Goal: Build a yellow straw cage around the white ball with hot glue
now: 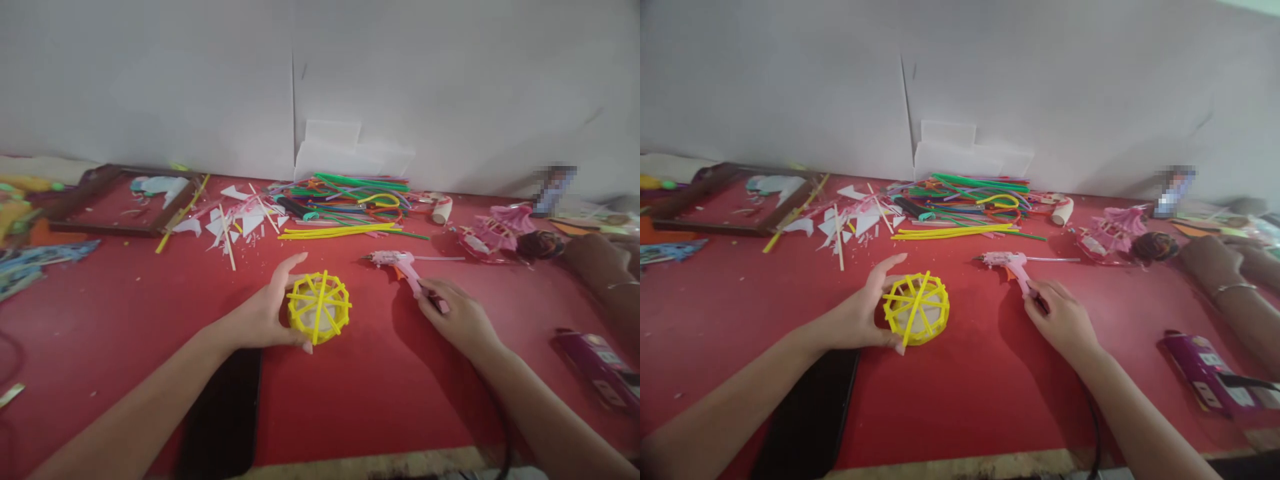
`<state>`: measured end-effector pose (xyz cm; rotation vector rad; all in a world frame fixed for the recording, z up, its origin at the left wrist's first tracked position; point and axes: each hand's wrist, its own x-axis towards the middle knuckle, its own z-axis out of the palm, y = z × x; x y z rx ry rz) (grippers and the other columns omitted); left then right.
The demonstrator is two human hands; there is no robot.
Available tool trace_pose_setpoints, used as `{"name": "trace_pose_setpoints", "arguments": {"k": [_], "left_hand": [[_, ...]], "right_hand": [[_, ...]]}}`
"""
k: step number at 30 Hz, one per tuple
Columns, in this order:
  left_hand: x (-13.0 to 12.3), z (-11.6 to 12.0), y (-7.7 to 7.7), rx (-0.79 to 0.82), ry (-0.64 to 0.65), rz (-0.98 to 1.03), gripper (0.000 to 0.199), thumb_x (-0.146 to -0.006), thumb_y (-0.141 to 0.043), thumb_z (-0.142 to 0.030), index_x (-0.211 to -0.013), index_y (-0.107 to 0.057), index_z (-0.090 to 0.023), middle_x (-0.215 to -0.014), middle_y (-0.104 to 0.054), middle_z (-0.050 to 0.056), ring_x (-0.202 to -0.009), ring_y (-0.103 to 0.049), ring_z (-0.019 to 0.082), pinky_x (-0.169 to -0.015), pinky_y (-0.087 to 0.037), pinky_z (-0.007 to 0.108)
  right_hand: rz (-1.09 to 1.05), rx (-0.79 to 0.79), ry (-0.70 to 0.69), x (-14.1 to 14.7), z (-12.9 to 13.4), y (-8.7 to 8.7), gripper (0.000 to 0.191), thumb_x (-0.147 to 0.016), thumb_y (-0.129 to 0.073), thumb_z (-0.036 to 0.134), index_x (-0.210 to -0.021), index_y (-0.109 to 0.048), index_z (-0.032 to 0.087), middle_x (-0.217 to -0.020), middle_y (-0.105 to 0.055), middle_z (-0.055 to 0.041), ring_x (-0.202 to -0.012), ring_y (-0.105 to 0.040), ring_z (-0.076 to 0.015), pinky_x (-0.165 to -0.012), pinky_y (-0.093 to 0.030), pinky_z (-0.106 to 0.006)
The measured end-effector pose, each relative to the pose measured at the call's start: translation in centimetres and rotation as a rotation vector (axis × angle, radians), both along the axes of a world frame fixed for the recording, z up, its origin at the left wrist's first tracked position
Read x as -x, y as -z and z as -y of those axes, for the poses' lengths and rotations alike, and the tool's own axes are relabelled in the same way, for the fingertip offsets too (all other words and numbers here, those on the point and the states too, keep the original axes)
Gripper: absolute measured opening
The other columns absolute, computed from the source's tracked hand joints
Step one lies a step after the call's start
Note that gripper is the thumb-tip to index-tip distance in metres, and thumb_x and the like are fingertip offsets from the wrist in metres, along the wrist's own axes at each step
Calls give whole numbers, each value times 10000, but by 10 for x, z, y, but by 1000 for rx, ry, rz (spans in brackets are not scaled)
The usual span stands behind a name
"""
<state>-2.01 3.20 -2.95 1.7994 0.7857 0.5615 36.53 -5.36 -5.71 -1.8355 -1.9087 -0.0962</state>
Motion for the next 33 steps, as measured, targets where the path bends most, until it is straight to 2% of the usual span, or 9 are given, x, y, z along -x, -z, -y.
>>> {"name": "trace_pose_setpoints", "arguments": {"k": [5, 9, 17, 19, 21, 24, 29, 31, 33], "left_hand": [[4, 0, 2, -24, 67, -9, 1342, -640, -947, -458, -1616, -42, -290, -1494, -481, 230, -1428, -463, 459, -1161, -381, 679], [6, -1, 4, -17, 79, -6, 1264, -705, -902, -467, -1614, -46, -273, -1515, -456, 241, -1432, -457, 451, -1162, -369, 687], [2, 0, 10, -13, -23, 4, 1215, -613, -953, -445, -1555, -200, -293, -1522, -436, 204, -1374, -524, 413, -1147, -434, 616], [2, 0, 12, -35, -47, 26, 1179, -612, -948, -448, -1530, -226, -286, -1536, -407, 201, -1416, -475, 420, -1176, -407, 606], [3, 0, 13, -43, -79, 42, 1142, -629, -936, -448, -1517, -238, -276, -1542, -386, 208, -1446, -434, 433, -1185, -399, 603], [4, 1, 13, -16, -110, 83, 1150, -614, -948, -424, -1508, -238, -286, -1534, -387, 204, -1433, -451, 441, -1135, -473, 565], [2, 5, 10, 245, -46, 228, 1120, -654, -935, -346, -1522, -228, -397, -1430, -508, 134, -1190, -661, 356, -883, -632, 480], [1, 6, 11, 240, -42, 225, 1097, -636, -949, -345, -1516, -297, -398, -1446, -496, 130, -1229, -633, 370, -927, -613, 513], [2, 6, 12, 190, -52, 209, 1103, -605, -968, -366, -1513, -342, -378, -1490, -460, 135, -1337, -547, 398, -1054, -537, 564]], "right_hand": [[11, 58, 75, 8, -13, -3, 167, -869, -599, 392, -925, -630, 238, -844, -713, -52, -788, -685, -240, -690, -499, -343], [10, 58, 157, 13, -17, 2, 156, -868, -563, 392, -879, -573, 236, -805, -664, -44, -709, -632, -211, -644, -459, -317], [63, 24, 252, 4, 7, 7, 218, -913, -520, 448, -862, -545, 238, -757, -638, -42, -635, -607, -212, -565, -413, -310], [86, 18, 226, 1, 7, 2, 247, -927, -530, 474, -908, -583, 233, -808, -675, -55, -671, -637, -224, -596, -456, -327], [125, -10, 191, -1, -1, -7, 281, -940, -535, 486, -986, -620, 222, -931, -713, -94, -820, -682, -259, -719, -523, -372], [207, -36, 133, 1, -40, -29, 299, -971, -525, 446, -1067, -645, 190, -1054, -716, -146, -1017, -679, -298, -905, -538, -440], [345, 173, -2, 13, -158, -60, 235, -1016, -565, 339, -1148, -674, 177, -1181, -701, -105, -1083, -674, -233, -962, -561, -428], [403, 288, -30, 17, -204, -65, 375, -985, -637, 390, -1299, -612, 186, -1319, -638, -101, -1118, -662, -232, -941, -584, -456], [456, 395, -42, 18, -238, -65, 388, -978, -648, 388, -1299, -612, 173, -1319, -637, -111, -1122, -662, -236, -943, -583, -452]]}}
